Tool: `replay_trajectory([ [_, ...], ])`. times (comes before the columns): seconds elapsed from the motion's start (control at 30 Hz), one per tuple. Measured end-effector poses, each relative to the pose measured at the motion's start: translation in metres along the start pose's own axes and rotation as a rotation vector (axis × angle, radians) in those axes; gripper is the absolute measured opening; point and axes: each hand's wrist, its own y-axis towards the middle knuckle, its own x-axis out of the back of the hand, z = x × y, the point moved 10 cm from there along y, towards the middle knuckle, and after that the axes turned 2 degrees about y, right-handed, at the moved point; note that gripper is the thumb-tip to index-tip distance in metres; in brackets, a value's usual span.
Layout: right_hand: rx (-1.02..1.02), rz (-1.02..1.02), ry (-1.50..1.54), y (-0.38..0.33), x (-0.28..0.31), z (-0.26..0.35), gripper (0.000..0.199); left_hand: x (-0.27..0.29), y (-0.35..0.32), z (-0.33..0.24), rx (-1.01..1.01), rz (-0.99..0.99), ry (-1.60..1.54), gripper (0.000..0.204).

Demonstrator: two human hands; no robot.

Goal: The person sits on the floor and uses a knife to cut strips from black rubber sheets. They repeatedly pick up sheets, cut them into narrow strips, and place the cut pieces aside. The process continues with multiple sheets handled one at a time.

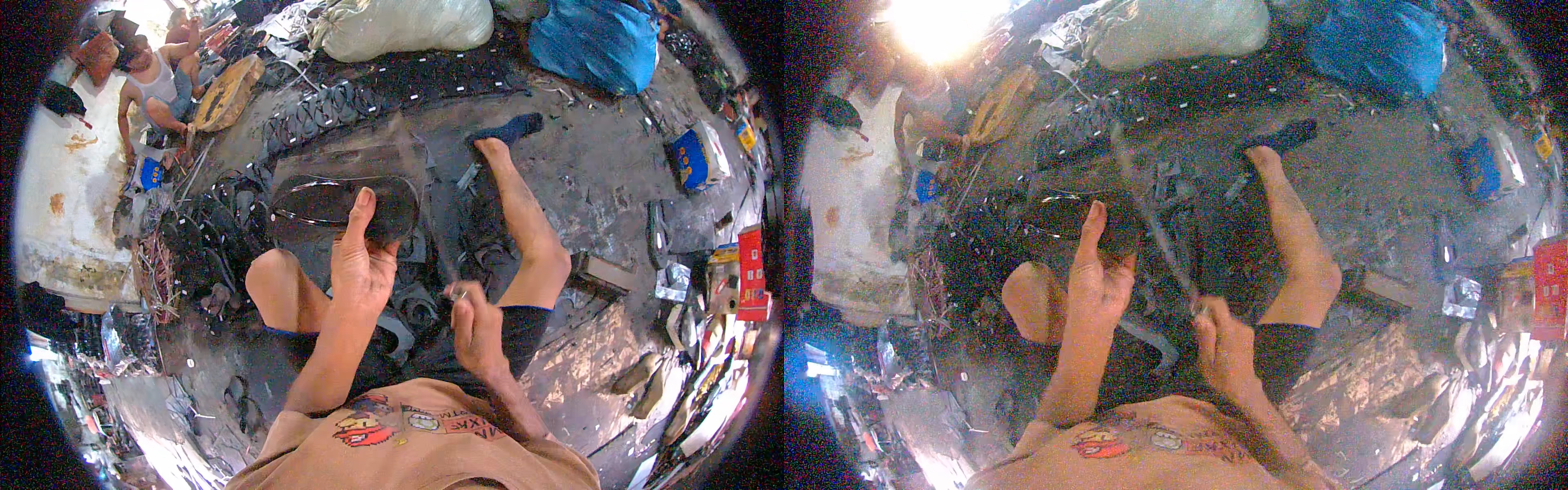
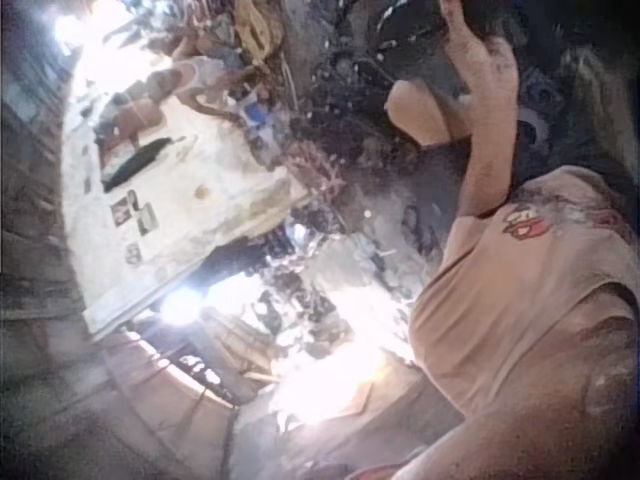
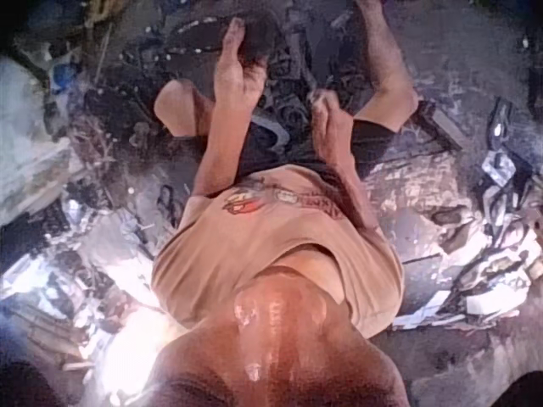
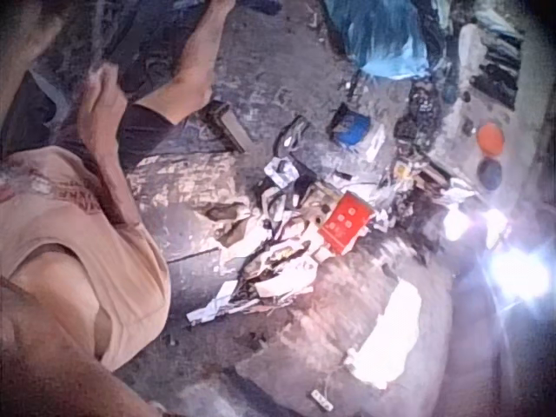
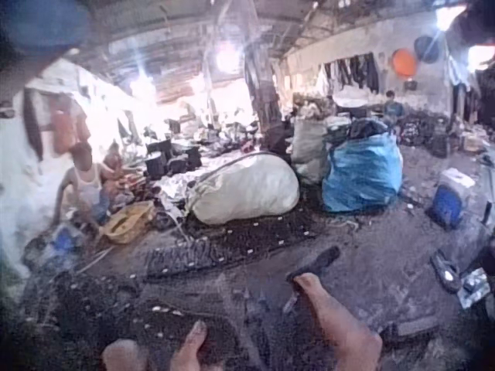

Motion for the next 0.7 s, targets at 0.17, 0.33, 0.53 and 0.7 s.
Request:
replay_trajectory([
  [0.17, -0.104, 0.051, -0.089, -0.068, -0.022, -0.037, 0.033, 0.014, -0.003, 0.007, 0.058, -0.038, -0.014, 0.027],
  [0.33, -0.028, 0.028, -0.204, -0.031, -0.006, -0.032, 0.028, 0.052, -0.008, 0.028, 0.108, -0.05, 0.044, 0.02],
  [0.53, -0.086, 0.182, -0.295, 0.001, 0.002, -0.004, 0.026, 0.083, -0.027, 0.037, 0.141, -0.03, 0.132, 0.031],
  [0.7, -0.135, 0.458, -0.239, 0.005, -0.025, 0.005, 0.035, 0.1, -0.041, 0.023, 0.116, 0.068, 0.459, 0.04],
])
